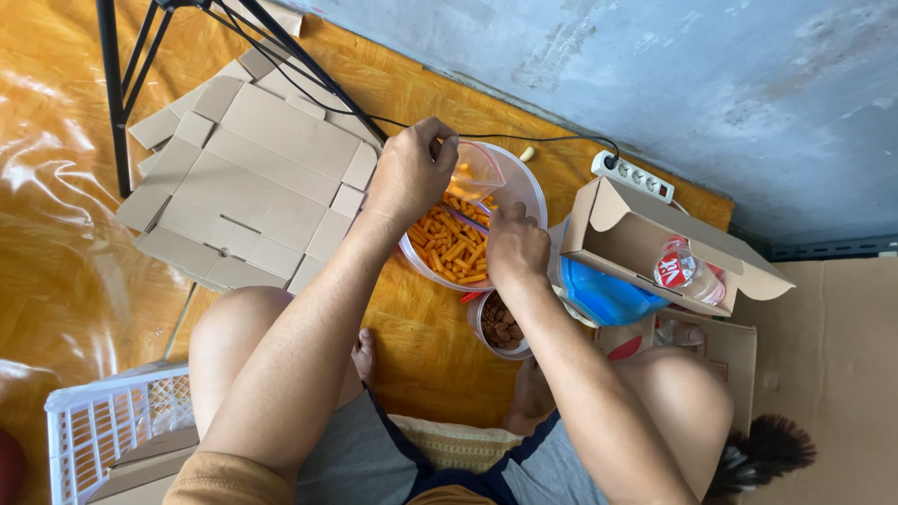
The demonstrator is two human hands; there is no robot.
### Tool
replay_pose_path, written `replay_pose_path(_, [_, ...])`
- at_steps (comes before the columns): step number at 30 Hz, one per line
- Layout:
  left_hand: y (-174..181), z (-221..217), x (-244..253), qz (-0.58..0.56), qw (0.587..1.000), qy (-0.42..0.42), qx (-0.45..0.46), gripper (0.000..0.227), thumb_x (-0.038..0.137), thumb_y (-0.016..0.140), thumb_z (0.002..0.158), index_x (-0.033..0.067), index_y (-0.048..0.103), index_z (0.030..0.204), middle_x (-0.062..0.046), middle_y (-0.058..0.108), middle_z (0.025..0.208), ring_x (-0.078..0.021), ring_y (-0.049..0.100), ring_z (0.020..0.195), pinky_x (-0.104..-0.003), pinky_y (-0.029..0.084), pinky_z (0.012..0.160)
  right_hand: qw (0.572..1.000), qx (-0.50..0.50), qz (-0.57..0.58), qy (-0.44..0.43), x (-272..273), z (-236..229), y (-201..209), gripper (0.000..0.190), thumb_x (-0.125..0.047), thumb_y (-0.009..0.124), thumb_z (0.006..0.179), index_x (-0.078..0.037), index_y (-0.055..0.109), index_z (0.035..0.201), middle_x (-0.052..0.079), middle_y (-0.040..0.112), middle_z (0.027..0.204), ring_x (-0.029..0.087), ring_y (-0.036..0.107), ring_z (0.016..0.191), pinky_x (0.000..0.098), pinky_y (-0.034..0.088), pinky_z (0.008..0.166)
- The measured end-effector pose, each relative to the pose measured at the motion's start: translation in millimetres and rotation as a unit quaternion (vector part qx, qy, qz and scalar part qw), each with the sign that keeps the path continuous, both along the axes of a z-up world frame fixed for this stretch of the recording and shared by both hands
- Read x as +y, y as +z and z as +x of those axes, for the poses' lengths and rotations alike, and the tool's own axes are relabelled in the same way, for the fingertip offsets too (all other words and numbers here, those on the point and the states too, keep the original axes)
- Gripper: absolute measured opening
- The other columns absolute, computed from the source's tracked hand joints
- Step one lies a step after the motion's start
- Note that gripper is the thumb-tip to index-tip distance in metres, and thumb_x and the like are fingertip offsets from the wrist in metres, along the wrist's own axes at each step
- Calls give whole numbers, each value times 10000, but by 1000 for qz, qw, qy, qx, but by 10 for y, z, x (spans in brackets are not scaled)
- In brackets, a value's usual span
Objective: Packaging snacks into small plastic bags and cardboard boxes using tongs
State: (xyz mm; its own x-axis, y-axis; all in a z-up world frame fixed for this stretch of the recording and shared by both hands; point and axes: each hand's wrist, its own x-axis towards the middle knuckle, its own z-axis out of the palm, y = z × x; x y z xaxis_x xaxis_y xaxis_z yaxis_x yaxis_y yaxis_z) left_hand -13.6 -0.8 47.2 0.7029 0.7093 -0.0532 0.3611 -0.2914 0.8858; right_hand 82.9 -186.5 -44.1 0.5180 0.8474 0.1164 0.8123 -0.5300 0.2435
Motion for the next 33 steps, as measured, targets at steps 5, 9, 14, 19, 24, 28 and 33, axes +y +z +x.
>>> replay_pose_path(5, [2, 15, -39, 5, 1000, 5, -1, 152, 258, 641, 940, 178, 752, 1008, -35, 686, 719, -264, 719, 799, -440, 582, 778, 1000, 10, 9, -1, -13, 69, -103, 150, -98, 585, 916, -109, 733, 897, 114, 581, 832, 316, 694, 645, 430, 538, 488])
replay_pose_path(9, [-39, 16, -19, 7, 1000, -5, 2, 160, 276, 636, 947, 182, 745, 1017, -32, 688, 731, -268, 721, 822, -454, 580, 788, 1000, 10, 9, 3, -52, 55, 84, 166, -91, 577, 905, -125, 737, 874, 121, 588, 832, 333, 704, 647, 439, 537, 479])
replay_pose_path(14, [-21, 14, -25, -2, 1000, -11, 10, 169, 292, 635, 943, 198, 748, 1026, -29, 685, 734, -264, 720, 820, -449, 579, 791, 999, 29, -11, -20, -53, 100, -110, 173, -125, 548, 939, -129, 721, 931, 122, 589, 891, 341, 711, 702, 453, 551, 523])
replay_pose_path(19, [-70, 7, -19, -2, 1000, -10, 11, 172, 294, 634, 940, 193, 743, 1027, -32, 694, 739, -274, 723, 836, -454, 581, 795, 998, 53, -27, -12, -77, 43, 52, 206, -113, 529, 946, -131, 734, 936, 135, 605, 879, 360, 719, 704, 480, 558, 532])
replay_pose_path(24, [-35, 32, -27, 0, 1000, -13, 4, 176, 290, 636, 935, 190, 748, 1026, -38, 691, 724, -278, 724, 828, -442, 577, 783, 997, 63, -41, -34, -48, 78, -38, 196, -125, 518, 972, -127, 714, 983, 130, 604, 921, 359, 725, 754, 467, 568, 573])
replay_pose_path(28, [-60, 20, -22, -6, 1000, -13, 0, 173, 273, 633, 937, 178, 750, 1022, -31, 689, 714, -271, 726, 809, -433, 578, 775, 995, 76, -52, -32, -48, 34, 40, 211, -126, 503, 968, -130, 714, 984, 136, 608, 913, 373, 722, 739, 486, 561, 560])
replay_pose_path(33, [-74, 51, -26, -2, 1000, -7, 6, 165, 296, 648, 927, 200, 753, 1011, -37, 699, 728, -277, 728, 832, -441, 577, 767, 997, 64, -36, -38, -17, 82, -30, 183, -131, 518, 973, -119, 695, 1013, 136, 601, 959, 372, 724, 782, 483, 571, 581])
